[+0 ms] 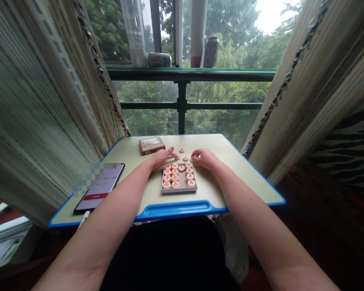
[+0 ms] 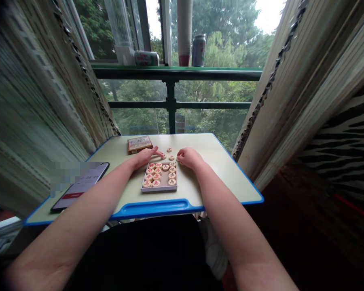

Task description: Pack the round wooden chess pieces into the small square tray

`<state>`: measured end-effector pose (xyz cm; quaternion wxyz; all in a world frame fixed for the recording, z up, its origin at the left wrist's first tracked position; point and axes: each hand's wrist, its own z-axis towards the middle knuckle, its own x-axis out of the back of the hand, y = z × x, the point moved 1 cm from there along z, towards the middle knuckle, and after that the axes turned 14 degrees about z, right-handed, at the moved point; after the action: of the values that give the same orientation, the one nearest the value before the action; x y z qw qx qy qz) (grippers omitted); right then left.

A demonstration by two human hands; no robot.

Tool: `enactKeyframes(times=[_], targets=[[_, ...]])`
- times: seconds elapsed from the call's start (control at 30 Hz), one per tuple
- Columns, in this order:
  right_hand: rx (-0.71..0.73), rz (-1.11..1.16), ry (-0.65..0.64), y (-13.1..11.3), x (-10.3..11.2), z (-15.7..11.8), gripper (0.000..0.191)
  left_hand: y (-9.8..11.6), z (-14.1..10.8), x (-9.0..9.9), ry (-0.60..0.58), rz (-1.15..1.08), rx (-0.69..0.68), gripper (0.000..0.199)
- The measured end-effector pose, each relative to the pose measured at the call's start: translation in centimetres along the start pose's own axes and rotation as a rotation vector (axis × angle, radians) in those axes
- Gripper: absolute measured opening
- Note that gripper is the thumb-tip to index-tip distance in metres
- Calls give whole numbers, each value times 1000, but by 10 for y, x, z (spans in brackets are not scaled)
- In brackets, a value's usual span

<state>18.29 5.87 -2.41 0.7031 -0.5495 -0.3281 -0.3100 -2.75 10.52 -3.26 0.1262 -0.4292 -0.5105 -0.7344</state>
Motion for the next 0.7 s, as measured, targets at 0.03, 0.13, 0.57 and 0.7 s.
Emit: enactKeyframes(times=[0.03, 0.13, 0.57, 0.7], targets=[[9, 5, 13, 1, -1, 1, 22, 0, 0, 0, 6, 8, 4, 70], [8, 8, 78, 3, 0, 2, 25, 0, -2, 2, 15, 37, 42, 70], [-93, -2, 180, 19, -2, 13, 39, -4, 4, -4, 1, 55, -25, 69], [-36, 13, 123, 17, -7, 18, 37, -9, 9, -6, 91, 40, 22, 71]])
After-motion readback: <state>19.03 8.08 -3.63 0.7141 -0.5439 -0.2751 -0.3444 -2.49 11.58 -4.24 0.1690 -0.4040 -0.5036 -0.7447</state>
